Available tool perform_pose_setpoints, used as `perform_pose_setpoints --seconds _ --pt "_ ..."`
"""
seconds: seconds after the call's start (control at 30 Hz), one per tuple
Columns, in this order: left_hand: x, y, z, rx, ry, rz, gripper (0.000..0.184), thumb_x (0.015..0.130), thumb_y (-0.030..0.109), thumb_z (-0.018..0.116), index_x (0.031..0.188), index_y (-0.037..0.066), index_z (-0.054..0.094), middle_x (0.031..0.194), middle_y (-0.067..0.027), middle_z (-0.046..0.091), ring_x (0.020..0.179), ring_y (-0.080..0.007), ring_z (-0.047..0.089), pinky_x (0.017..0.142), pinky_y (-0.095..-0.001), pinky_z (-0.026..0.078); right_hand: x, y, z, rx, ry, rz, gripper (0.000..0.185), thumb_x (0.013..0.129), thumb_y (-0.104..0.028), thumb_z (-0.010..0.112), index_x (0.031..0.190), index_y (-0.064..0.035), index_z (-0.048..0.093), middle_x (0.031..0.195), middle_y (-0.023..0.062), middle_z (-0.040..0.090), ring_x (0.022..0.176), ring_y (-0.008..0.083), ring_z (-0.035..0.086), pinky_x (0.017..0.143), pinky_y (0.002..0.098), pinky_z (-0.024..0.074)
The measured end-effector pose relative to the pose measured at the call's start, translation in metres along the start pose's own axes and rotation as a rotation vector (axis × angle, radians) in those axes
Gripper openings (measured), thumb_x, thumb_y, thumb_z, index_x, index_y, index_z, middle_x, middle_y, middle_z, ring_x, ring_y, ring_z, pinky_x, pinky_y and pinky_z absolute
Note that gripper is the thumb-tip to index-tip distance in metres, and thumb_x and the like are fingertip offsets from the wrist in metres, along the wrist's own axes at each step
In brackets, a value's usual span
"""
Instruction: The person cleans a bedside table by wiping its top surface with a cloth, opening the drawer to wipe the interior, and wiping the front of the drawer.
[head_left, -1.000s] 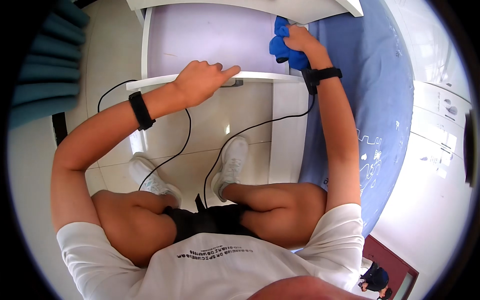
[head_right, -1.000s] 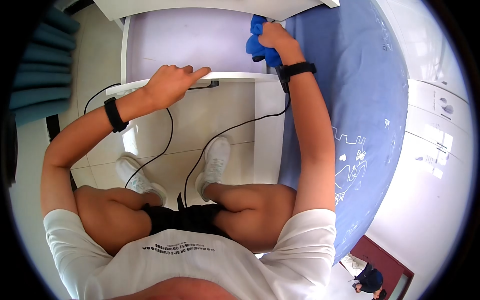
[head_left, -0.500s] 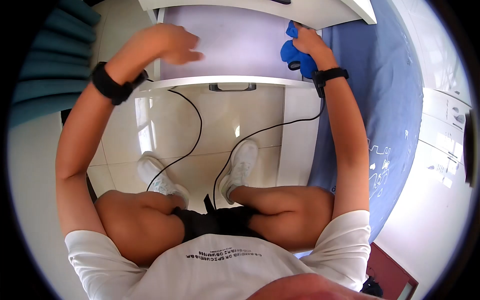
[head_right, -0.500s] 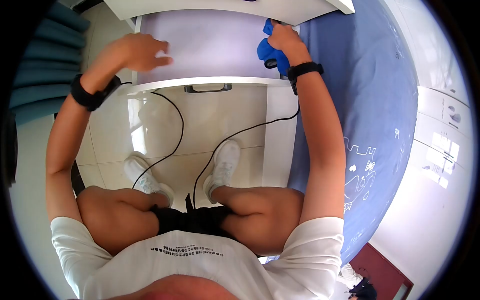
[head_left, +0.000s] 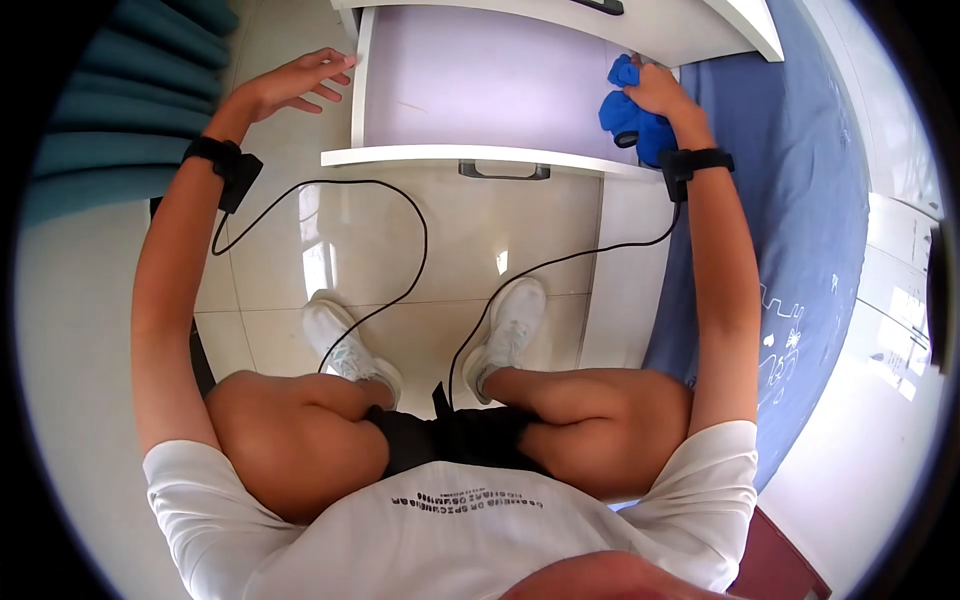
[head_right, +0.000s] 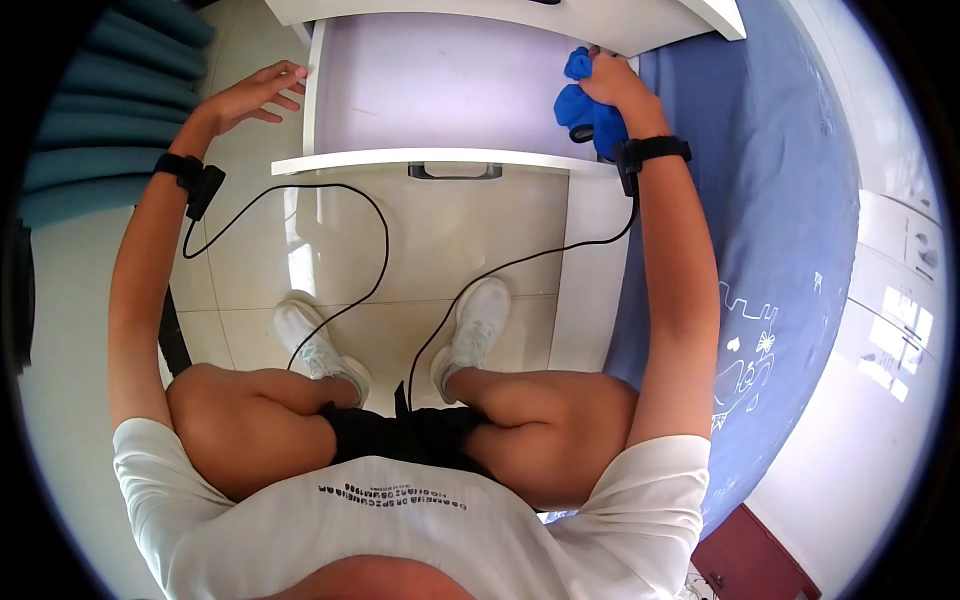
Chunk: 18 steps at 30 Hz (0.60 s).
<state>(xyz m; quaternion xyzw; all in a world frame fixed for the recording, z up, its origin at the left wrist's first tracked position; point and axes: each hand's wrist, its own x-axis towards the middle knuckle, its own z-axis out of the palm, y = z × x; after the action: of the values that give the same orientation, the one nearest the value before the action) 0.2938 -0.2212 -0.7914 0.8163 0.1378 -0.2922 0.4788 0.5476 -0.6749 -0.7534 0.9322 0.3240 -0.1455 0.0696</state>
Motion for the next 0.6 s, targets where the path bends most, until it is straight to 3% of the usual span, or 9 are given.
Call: perform_pose_setpoints --seconds 0.07,0.1,0.17,0.33,0.43,0.5,0.53,0.57,0.6 --pt "0.002 0.004 0.012 -0.086 -0.023 0.035 0.09 0.083 0.076 0.051 0.143 0.011 0.036 0.144 -0.0164 0.04 0.127 -0.0316 0.048 0.102 -0.0415 0.045 -0.007 0.006 0.0 0.01 -0.027 0.047 0.054 0.078 -0.024 0.07 0.124 0.0017 0.057 0.114 0.0308 0.062 0.109 0.0451 0.059 0.096 0.0421 0.0476" --pt "-0.001 0.006 0.02 -0.124 0.024 0.028 0.096 0.081 0.075 0.054 0.145 0.008 0.028 0.145 -0.0183 0.039 0.128 -0.0316 0.048 0.102 -0.0421 0.045 -0.004 0.007 0.002 0.007 -0.017 0.067 0.053 0.076 -0.022 0.069 0.124 -0.0039 0.059 0.115 0.0281 0.063 0.109 0.043 0.06 0.096 0.0437 0.0494" --pt "0.014 0.003 0.039 -0.244 0.08 -0.011 0.114 0.078 0.07 0.064 0.15 0.003 0.007 0.147 -0.0246 0.032 0.13 -0.0352 0.045 0.106 -0.0438 0.042 -0.002 0.009 0.006 -0.018 0.044 0.022 0.051 0.075 -0.021 0.069 0.122 -0.0035 0.06 0.114 0.0286 0.063 0.109 0.0433 0.06 0.096 0.044 0.0495" --pt "0.012 -0.006 0.046 -0.374 0.05 0.028 0.123 0.074 0.067 0.071 0.15 0.0 0.002 0.148 -0.029 0.031 0.134 -0.0387 0.041 0.109 -0.0426 0.038 -0.001 0.003 0.003 -0.053 0.115 -0.014 0.048 0.075 -0.016 0.069 0.121 -0.0029 0.061 0.112 0.0284 0.063 0.109 0.0432 0.06 0.095 0.0452 0.0492" --pt "0.006 -0.004 0.05 -0.394 0.049 0.08 0.129 0.073 0.067 0.071 0.152 -0.002 -0.004 0.149 -0.0277 0.031 0.135 -0.0377 0.04 0.111 -0.043 0.036 0.006 0.004 -0.006 -0.026 -0.071 -0.062 0.043 0.075 -0.014 0.069 0.116 -0.0026 0.062 0.114 0.0243 0.064 0.107 0.0425 0.06 0.094 0.0452 0.0492" --pt "0.01 -0.015 0.046 -0.391 0.014 0.078 0.125 0.075 0.068 0.068 0.153 0.0 -0.001 0.149 -0.0257 0.032 0.134 -0.0361 0.042 0.111 -0.0424 0.036 -0.008 -0.023 -0.026 0.04 -0.192 -0.259 0.037 0.075 -0.012 0.069 0.111 -0.0056 0.063 0.107 0.0188 0.067 0.101 0.0408 0.062 0.089 0.0455 0.0508" --pt "0.014 -0.018 0.046 -0.397 -0.037 0.086 0.12 0.078 0.069 0.066 0.154 0.001 0.002 0.15 -0.0237 0.033 0.133 -0.0344 0.043 0.111 -0.0419 0.036 -0.018 -0.065 -0.04 0.02 0.042 -0.405 0.034 0.074 -0.011 0.068 0.108 -0.007 0.064 0.102 0.0174 0.068 0.098 0.04 0.063 0.087 0.0458 0.051" --pt "0.017 -0.022 0.046 -0.447 -0.076 0.107 0.098 0.09 0.072 0.044 0.155 0.005 0.01 0.148 -0.0194 0.037 0.131 -0.0293 0.045 0.11 -0.0405 0.037 -0.028 -0.096 -0.047 -0.002 0.277 -0.531 0.031 0.074 -0.011 0.068 0.105 -0.0084 0.065 0.098 0.016 0.068 0.094 0.0393 0.063 0.084 0.0462 0.0511" --pt "0.015 -0.026 0.042 -0.443 -0.077 0.106 0.098 0.09 0.072 0.044 0.155 0.005 0.01 0.148 -0.0194 0.037 0.131 -0.0293 0.045 0.11 -0.0405 0.037 -0.017 -0.087 -0.032 -0.011 0.342 -0.554 0.029 0.075 -0.01 0.067 0.104 -0.0103 0.066 0.093 0.0164 0.066 0.092 0.0373 0.064 0.078 0.047 0.052"
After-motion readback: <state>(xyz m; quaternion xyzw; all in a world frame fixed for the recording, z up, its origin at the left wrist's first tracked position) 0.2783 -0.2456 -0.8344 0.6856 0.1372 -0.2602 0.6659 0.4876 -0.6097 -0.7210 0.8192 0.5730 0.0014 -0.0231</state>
